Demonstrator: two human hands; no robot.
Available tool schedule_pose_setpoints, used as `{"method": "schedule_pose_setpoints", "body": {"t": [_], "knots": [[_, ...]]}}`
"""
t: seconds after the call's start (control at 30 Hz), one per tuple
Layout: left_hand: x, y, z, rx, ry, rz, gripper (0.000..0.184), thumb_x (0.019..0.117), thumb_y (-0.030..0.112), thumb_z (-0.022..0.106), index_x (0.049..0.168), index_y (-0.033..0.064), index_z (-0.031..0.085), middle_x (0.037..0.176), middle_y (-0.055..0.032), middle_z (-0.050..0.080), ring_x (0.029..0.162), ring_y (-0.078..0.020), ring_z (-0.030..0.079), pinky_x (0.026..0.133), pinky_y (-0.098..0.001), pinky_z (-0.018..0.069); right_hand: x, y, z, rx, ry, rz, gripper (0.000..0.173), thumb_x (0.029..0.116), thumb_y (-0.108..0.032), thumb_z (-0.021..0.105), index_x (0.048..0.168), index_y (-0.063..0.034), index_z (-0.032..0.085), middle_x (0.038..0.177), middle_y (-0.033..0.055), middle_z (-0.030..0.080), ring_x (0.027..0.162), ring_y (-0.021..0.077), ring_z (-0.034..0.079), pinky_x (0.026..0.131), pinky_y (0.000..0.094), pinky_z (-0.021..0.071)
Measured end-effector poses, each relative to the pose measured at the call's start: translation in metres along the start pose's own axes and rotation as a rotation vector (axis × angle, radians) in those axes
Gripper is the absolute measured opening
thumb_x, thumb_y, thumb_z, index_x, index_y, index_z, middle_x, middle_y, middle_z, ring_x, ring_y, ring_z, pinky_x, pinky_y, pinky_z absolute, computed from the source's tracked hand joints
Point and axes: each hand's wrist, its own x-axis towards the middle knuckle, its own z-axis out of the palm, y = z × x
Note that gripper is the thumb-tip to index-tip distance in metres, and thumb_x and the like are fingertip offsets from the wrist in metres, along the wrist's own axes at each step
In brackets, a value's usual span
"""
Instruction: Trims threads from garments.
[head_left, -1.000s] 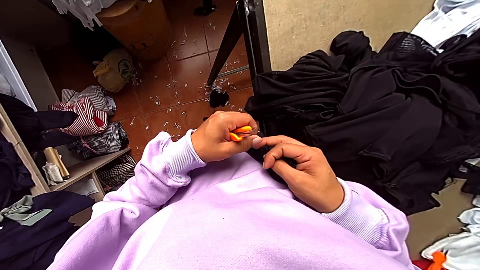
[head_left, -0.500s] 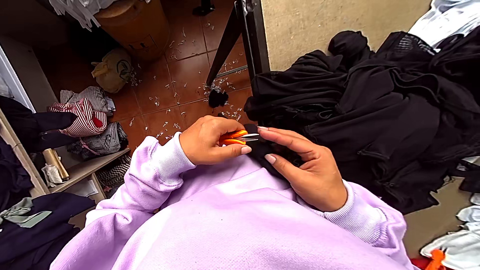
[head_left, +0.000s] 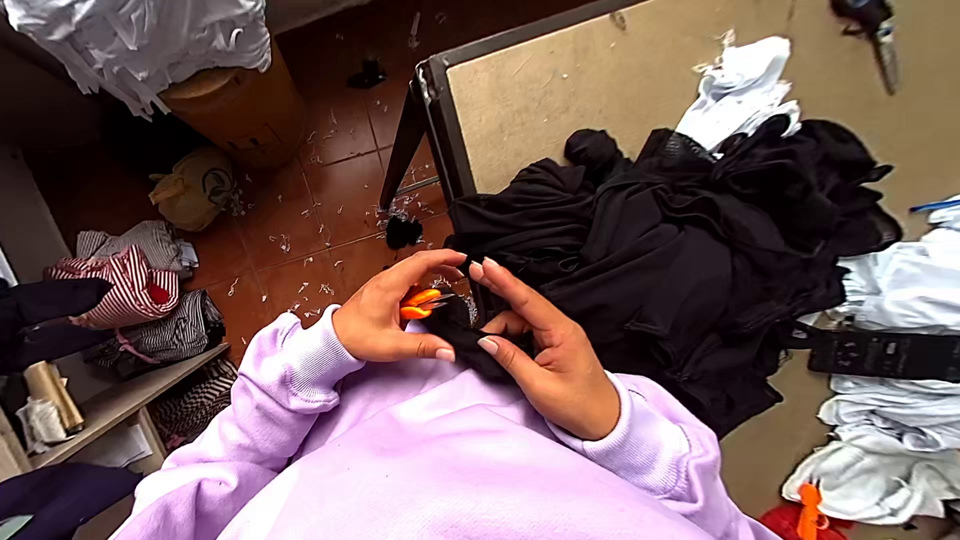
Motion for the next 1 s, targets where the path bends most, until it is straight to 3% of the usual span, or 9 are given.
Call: {"method": "schedule_pose_setpoints", "body": {"t": [0.03,0.1,0.3,0.47,0.63,0.73,0.8,0.9,1.0], "knots": [[0.002,-0.003,0.000,-0.084,-0.043,-0.030,0.089,0.0822,0.047,0.081,0.141,-0.0109,0.048,0.131,-0.0144,0.065,0.121,-0.0109,0.061,0.103,-0.0274,0.0508,0.005,-0.006,-0.006,-0.060,-0.015,-0.079,0.052,0.0932,0.002,0.058,0.145,0.0052,0.051,0.150,0.0154,0.052,0.100,0.0014,0.065,0.084,0.0155,0.0551],[0.004,-0.010,0.002,-0.132,-0.117,-0.136,0.061,0.0768,0.024,0.084,0.126,-0.0045,0.063,0.111,-0.0068,0.072,0.102,-0.0041,0.066,0.090,-0.0232,0.0553,0.020,-0.021,-0.027,-0.157,-0.043,-0.252,0.031,0.0990,-0.001,0.055,0.128,0.0051,0.065,0.143,0.0194,0.058,0.127,0.0154,0.061,0.104,0.0255,0.0531],[0.003,-0.029,-0.026,0.278,-0.142,-0.356,0.016,0.0742,0.013,0.075,0.088,0.0058,0.070,0.070,-0.0020,0.066,0.063,-0.0096,0.064,0.058,-0.0343,0.0539,0.050,-0.072,-0.164,-0.526,0.110,-0.481,0.020,0.1048,-0.009,0.054,0.109,-0.0056,0.073,0.140,0.0079,0.062,0.133,0.0155,0.056,0.113,0.0320,0.0473],[0.023,-0.016,-0.057,0.372,0.069,-0.339,0.023,0.0757,0.018,0.072,0.097,0.0093,0.072,0.071,0.0038,0.067,0.059,-0.0022,0.061,0.055,-0.0259,0.0525,0.088,-0.081,-0.277,-0.801,0.237,-0.527,0.021,0.1018,-0.008,0.051,0.100,-0.0019,0.071,0.134,0.0111,0.062,0.130,0.0131,0.054,0.112,0.0287,0.0429],[0.099,-0.007,-0.050,0.514,0.218,-0.150,0.034,0.0824,0.019,0.070,0.113,0.0051,0.068,0.083,-0.0035,0.070,0.068,-0.0101,0.066,0.063,-0.0348,0.0573,0.146,-0.053,-0.355,-1.195,0.210,-0.391,0.024,0.0904,0.010,0.048,0.090,0.0081,0.072,0.128,0.0351,0.059,0.118,0.0494,0.058,0.103,0.0551,0.0453],[0.157,-0.021,-0.033,0.591,0.251,-0.112,0.023,0.0864,0.013,0.070,0.107,0.0013,0.069,0.081,-0.0120,0.070,0.069,-0.0234,0.068,0.065,-0.0484,0.0562,0.175,-0.011,-0.392,-1.258,0.237,-0.171,0.025,0.0863,0.017,0.053,0.096,0.0066,0.073,0.133,0.0338,0.057,0.121,0.0523,0.056,0.102,0.0630,0.0449],[0.189,-0.039,-0.027,0.661,0.237,-0.181,0.019,0.0877,0.005,0.070,0.105,-0.0037,0.070,0.083,-0.0216,0.070,0.074,-0.0378,0.070,0.069,-0.0612,0.0546,0.186,0.030,-0.394,-1.227,0.301,0.117,0.026,0.0931,0.006,0.058,0.116,0.0049,0.071,0.146,0.0346,0.047,0.136,0.0561,0.043,0.108,0.0709,0.0355],[0.211,-0.069,-0.027,0.765,0.189,-0.407,0.019,0.0912,0.003,0.069,0.108,-0.0057,0.070,0.098,-0.0287,0.071,0.093,-0.0489,0.070,0.080,-0.0700,0.0516,0.182,0.110,-0.354,-0.995,0.409,0.489,0.076,0.0979,-0.033,0.068,0.157,0.0005,0.035,0.165,0.0339,0.016,0.149,0.0605,0.015,0.110,0.0814,0.0214],[0.205,-0.080,-0.025,0.872,0.199,-0.443,0.016,0.0880,0.003,0.068,0.102,-0.0051,0.070,0.099,-0.0263,0.070,0.093,-0.0475,0.070,0.075,-0.0673,0.0529,0.153,0.179,-0.303,-0.857,0.518,0.669,0.095,0.1001,-0.053,0.058,0.166,-0.0137,0.003,0.170,0.0231,-0.009,0.152,0.0575,0.008,0.109,0.0810,0.0194]]}}
